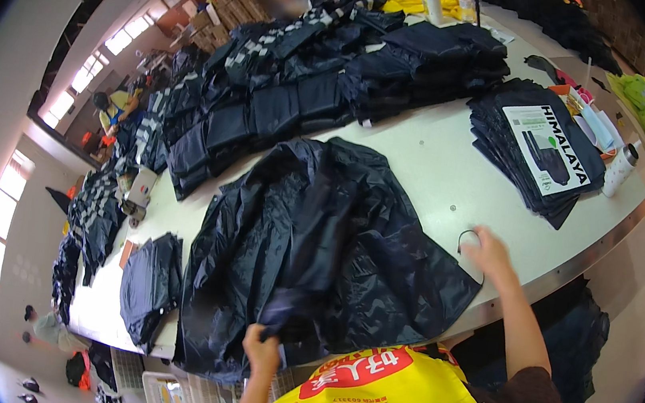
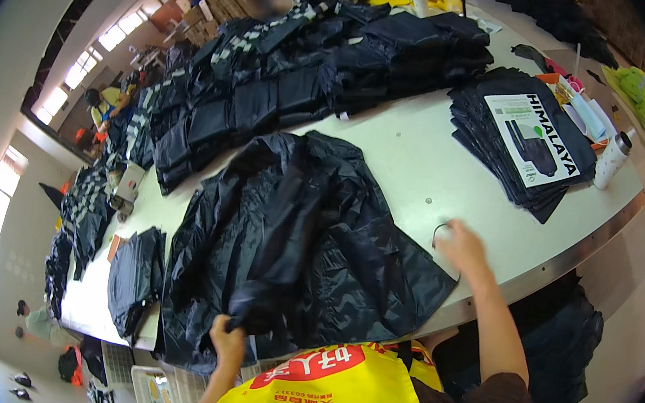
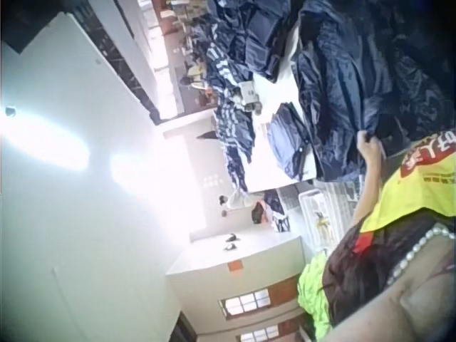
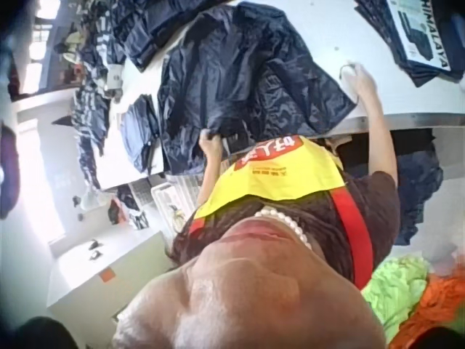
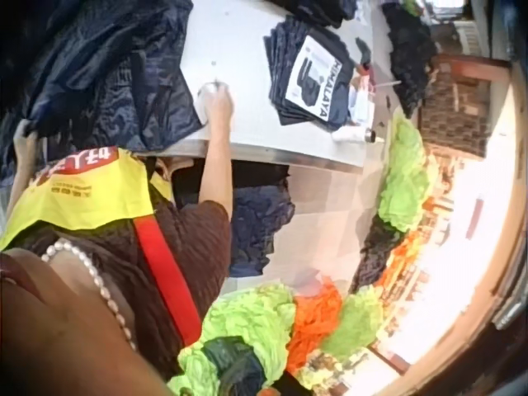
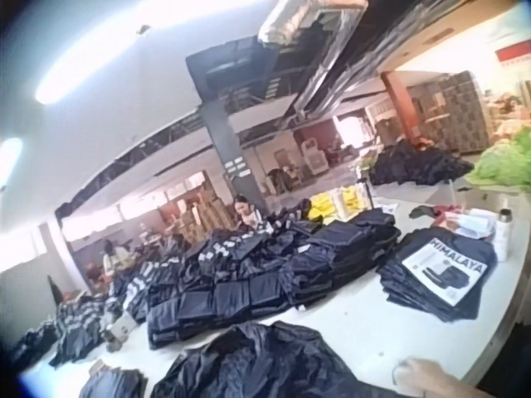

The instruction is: The person folds a black jacket on a table, aligns the sleeves, and folds it into a compact shape. The person then places the folded jacket into a plastic packaging bag and sets it aside. The person repeats the folding process with another jacket.

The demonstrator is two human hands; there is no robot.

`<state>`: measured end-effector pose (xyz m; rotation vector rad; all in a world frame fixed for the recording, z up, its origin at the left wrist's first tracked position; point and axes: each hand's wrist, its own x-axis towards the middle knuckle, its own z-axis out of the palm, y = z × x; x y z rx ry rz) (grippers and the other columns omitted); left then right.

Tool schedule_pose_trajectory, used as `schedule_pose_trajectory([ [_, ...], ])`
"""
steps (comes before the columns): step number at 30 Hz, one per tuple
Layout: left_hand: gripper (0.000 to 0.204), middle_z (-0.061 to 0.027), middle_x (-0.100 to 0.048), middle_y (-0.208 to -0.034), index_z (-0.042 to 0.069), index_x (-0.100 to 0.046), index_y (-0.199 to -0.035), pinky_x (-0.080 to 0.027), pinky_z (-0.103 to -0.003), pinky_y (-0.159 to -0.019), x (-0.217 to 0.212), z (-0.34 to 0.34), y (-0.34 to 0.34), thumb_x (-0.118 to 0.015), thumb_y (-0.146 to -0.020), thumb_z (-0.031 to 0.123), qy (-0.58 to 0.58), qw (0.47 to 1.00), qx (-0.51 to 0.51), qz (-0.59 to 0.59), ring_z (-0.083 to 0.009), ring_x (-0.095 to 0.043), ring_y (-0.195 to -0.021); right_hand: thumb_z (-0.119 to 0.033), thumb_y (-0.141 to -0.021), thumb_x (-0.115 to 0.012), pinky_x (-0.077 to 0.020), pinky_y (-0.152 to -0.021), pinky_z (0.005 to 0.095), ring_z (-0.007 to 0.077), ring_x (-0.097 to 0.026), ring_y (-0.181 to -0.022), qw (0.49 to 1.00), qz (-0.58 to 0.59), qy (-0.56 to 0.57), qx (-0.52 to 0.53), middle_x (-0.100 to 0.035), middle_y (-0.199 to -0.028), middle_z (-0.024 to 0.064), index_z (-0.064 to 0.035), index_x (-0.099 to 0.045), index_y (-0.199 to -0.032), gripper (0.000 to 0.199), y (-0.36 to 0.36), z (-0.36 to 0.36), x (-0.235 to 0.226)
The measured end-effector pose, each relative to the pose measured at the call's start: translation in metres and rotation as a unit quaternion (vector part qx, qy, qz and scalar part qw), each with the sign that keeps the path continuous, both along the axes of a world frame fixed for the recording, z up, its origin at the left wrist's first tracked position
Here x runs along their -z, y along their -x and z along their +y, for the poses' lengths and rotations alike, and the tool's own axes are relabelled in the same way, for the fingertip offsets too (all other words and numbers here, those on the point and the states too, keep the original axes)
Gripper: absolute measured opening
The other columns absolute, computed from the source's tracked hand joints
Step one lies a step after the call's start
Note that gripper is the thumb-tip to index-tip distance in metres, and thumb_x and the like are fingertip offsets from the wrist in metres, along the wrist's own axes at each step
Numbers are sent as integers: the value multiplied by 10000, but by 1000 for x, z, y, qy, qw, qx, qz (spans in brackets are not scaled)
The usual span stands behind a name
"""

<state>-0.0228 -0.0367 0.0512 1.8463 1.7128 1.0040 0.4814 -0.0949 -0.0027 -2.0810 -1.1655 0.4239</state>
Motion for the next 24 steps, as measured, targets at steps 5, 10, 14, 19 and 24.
schedule_pose_trajectory([
  [5, 238, -155, -554, -918, 77, -560, -856, -467, -467, -703, 5, -45, 182, -564, -641, -24, 48, 905, 56, 418, -400, -569, -834, -328, -792, -666, -367, -988, 432, 364, -458, -1199, 923, -336, 142, 120, -508, -1249, 240, -10, -408, -1317, 666, -48, -1, 9],
  [10, 533, -182, -521, -1238, 102, -572, -1190, -458, -417, -925, -4, -59, 301, -703, -688, 225, 559, 604, -43, 567, -338, -532, -1129, -351, -807, -654, -322, -1041, 425, 387, -431, -1226, 990, -79, 28, -109, -462, -1302, 259, 19, -430, -1307, 661, -4, 33, 38],
  [14, 286, -163, -670, -945, 17, -620, -1064, -505, -324, -771, -12, 40, 179, -601, -797, 116, 145, 976, -58, 155, -251, -647, -889, -363, -722, -714, -382, -991, 443, 404, -481, -1144, 963, -46, -35, -265, -420, -1345, 236, 14, -379, -1330, 789, 128, 53, 6],
  [19, 406, -147, -656, -1036, 15, -632, -1075, -461, -326, -878, -23, 147, -10, -703, -782, 288, -25, 998, -5, 51, -248, -617, -1002, -114, -740, -526, -513, -714, 452, 393, -587, -862, 892, -68, 43, -444, -562, -1053, 252, 12, -622, -790, 166, 262, 35, 26],
  [24, 1047, -211, -394, -1356, 148, -280, -1418, -460, -411, -924, -1, 160, -84, -845, -562, 355, 28, 911, 88, 402, -385, -532, -1106, -161, -788, -549, -487, -813, 389, 327, -595, -984, 577, 162, 244, -762, -592, -1086, 208, -5, -640, -973, 259, 339, -18, 1],
])
